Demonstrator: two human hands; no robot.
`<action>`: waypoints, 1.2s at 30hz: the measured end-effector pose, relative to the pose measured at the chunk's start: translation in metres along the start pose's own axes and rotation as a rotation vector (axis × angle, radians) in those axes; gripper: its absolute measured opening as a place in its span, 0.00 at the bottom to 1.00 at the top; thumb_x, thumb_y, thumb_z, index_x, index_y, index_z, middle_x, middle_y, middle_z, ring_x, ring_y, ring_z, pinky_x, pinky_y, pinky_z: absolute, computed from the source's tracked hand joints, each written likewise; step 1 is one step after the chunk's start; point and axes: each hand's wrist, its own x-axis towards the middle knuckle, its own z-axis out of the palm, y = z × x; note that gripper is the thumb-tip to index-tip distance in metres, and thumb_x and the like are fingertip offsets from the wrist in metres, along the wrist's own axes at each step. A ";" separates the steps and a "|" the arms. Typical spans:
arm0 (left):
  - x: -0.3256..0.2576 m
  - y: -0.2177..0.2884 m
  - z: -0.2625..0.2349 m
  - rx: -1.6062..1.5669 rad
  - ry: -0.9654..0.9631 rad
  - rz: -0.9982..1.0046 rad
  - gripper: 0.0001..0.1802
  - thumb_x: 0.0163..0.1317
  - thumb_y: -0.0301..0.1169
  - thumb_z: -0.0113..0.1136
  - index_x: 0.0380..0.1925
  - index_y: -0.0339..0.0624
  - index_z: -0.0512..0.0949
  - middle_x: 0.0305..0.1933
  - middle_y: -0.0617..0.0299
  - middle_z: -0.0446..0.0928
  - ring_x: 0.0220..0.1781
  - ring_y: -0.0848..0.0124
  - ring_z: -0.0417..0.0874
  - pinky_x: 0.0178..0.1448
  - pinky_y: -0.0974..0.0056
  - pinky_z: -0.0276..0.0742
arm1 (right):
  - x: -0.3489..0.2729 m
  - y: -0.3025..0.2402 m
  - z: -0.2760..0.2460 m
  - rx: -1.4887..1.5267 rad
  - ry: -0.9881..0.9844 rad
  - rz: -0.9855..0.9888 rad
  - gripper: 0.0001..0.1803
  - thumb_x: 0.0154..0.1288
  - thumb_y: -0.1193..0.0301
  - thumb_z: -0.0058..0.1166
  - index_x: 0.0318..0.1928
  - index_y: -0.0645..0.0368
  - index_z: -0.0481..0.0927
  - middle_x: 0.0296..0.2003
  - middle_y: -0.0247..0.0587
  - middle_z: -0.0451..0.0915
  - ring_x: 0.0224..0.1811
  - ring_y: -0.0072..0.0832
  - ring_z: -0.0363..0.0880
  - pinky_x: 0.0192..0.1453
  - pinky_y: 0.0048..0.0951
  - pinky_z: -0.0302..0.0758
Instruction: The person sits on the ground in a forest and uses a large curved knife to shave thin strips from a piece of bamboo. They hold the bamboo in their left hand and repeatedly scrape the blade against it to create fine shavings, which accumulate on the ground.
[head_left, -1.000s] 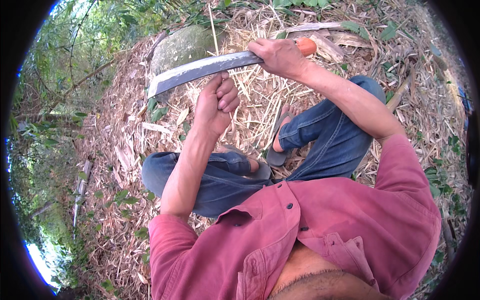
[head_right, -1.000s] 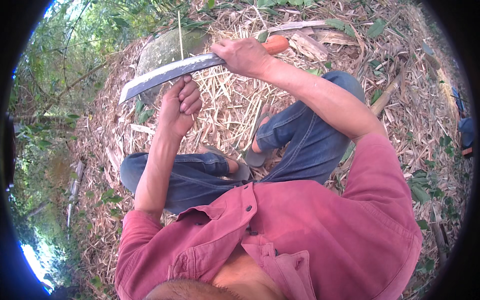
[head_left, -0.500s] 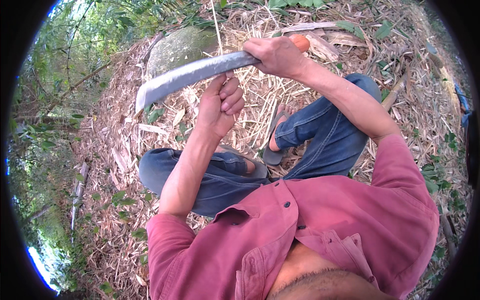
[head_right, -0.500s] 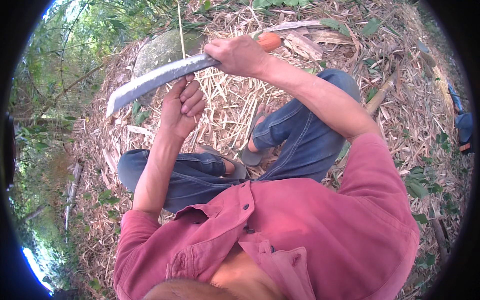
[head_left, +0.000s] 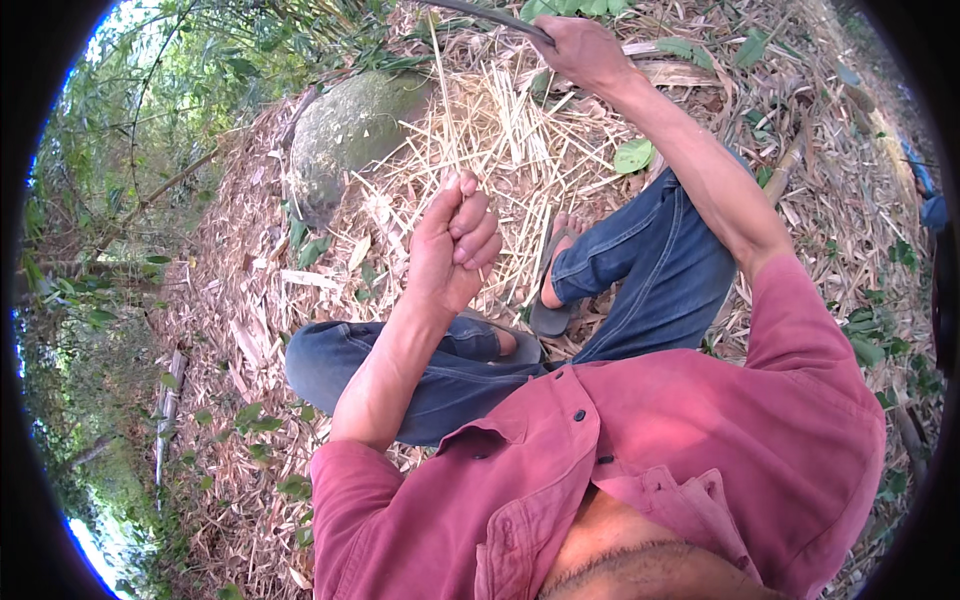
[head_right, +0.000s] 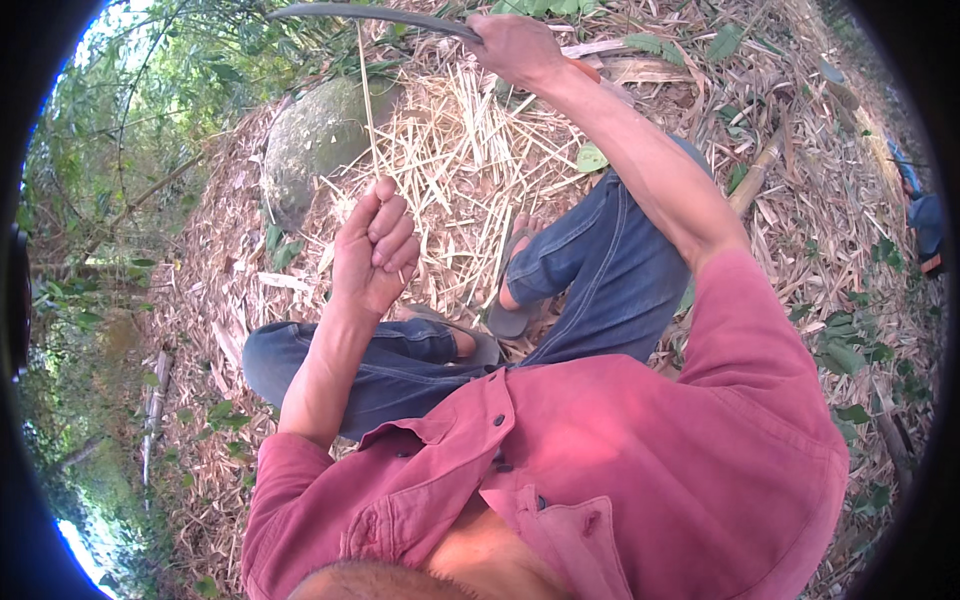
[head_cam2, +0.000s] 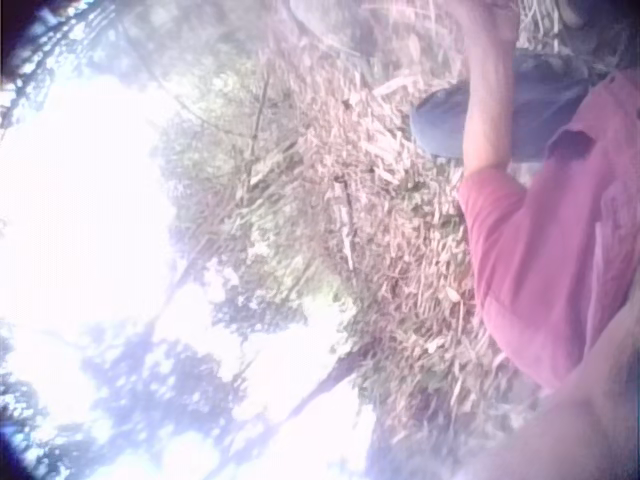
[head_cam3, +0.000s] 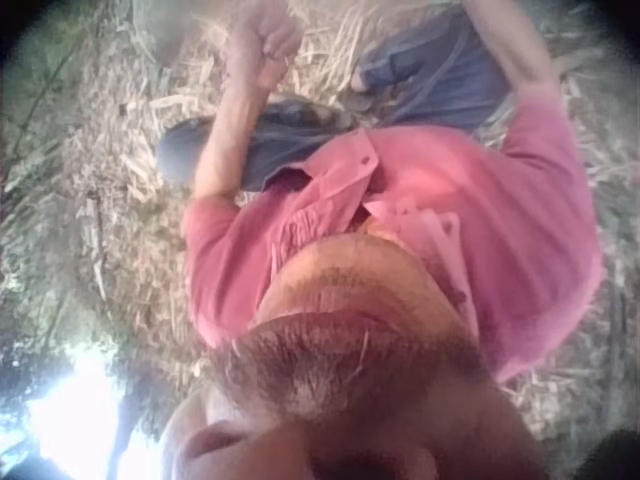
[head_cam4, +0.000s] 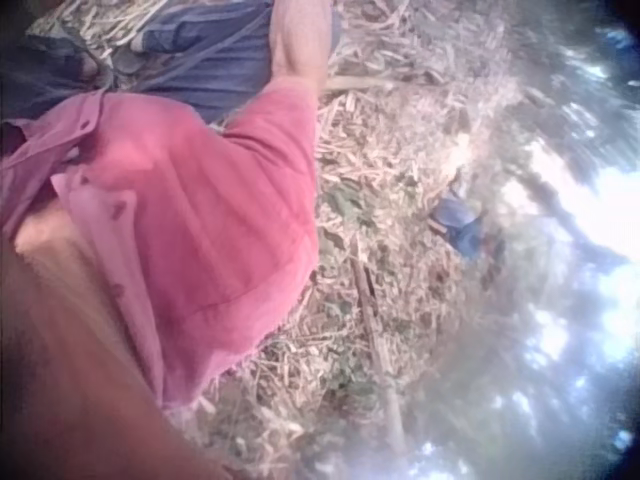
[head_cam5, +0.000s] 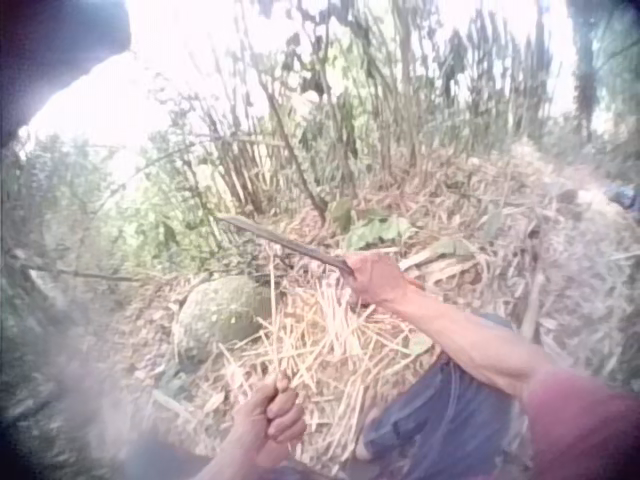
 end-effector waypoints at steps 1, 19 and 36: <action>0.000 -0.002 -0.001 0.027 0.012 0.004 0.08 0.73 0.32 0.37 0.37 0.42 0.65 0.17 0.73 0.54 0.11 0.83 0.53 0.13 0.76 0.50 | -0.001 -0.004 -0.004 0.036 -0.036 0.007 0.14 0.68 0.61 0.47 0.31 0.57 0.74 0.19 0.44 0.75 0.21 0.40 0.78 0.27 0.42 0.73; -0.003 0.000 -0.010 0.021 0.056 -0.048 0.10 0.73 0.34 0.37 0.36 0.44 0.66 0.16 0.74 0.54 0.11 0.83 0.51 0.14 0.76 0.49 | -0.015 -0.030 0.012 0.114 -0.153 -0.093 0.07 0.62 0.66 0.52 0.32 0.56 0.74 0.23 0.41 0.77 0.22 0.38 0.78 0.24 0.38 0.73; -0.007 -0.006 -0.012 0.120 0.039 -0.081 0.09 0.73 0.34 0.39 0.37 0.44 0.66 0.16 0.75 0.53 0.11 0.84 0.51 0.13 0.77 0.50 | -0.002 -0.017 0.004 0.034 -0.304 0.206 0.16 0.70 0.59 0.43 0.32 0.56 0.76 0.16 0.38 0.74 0.16 0.28 0.74 0.21 0.31 0.71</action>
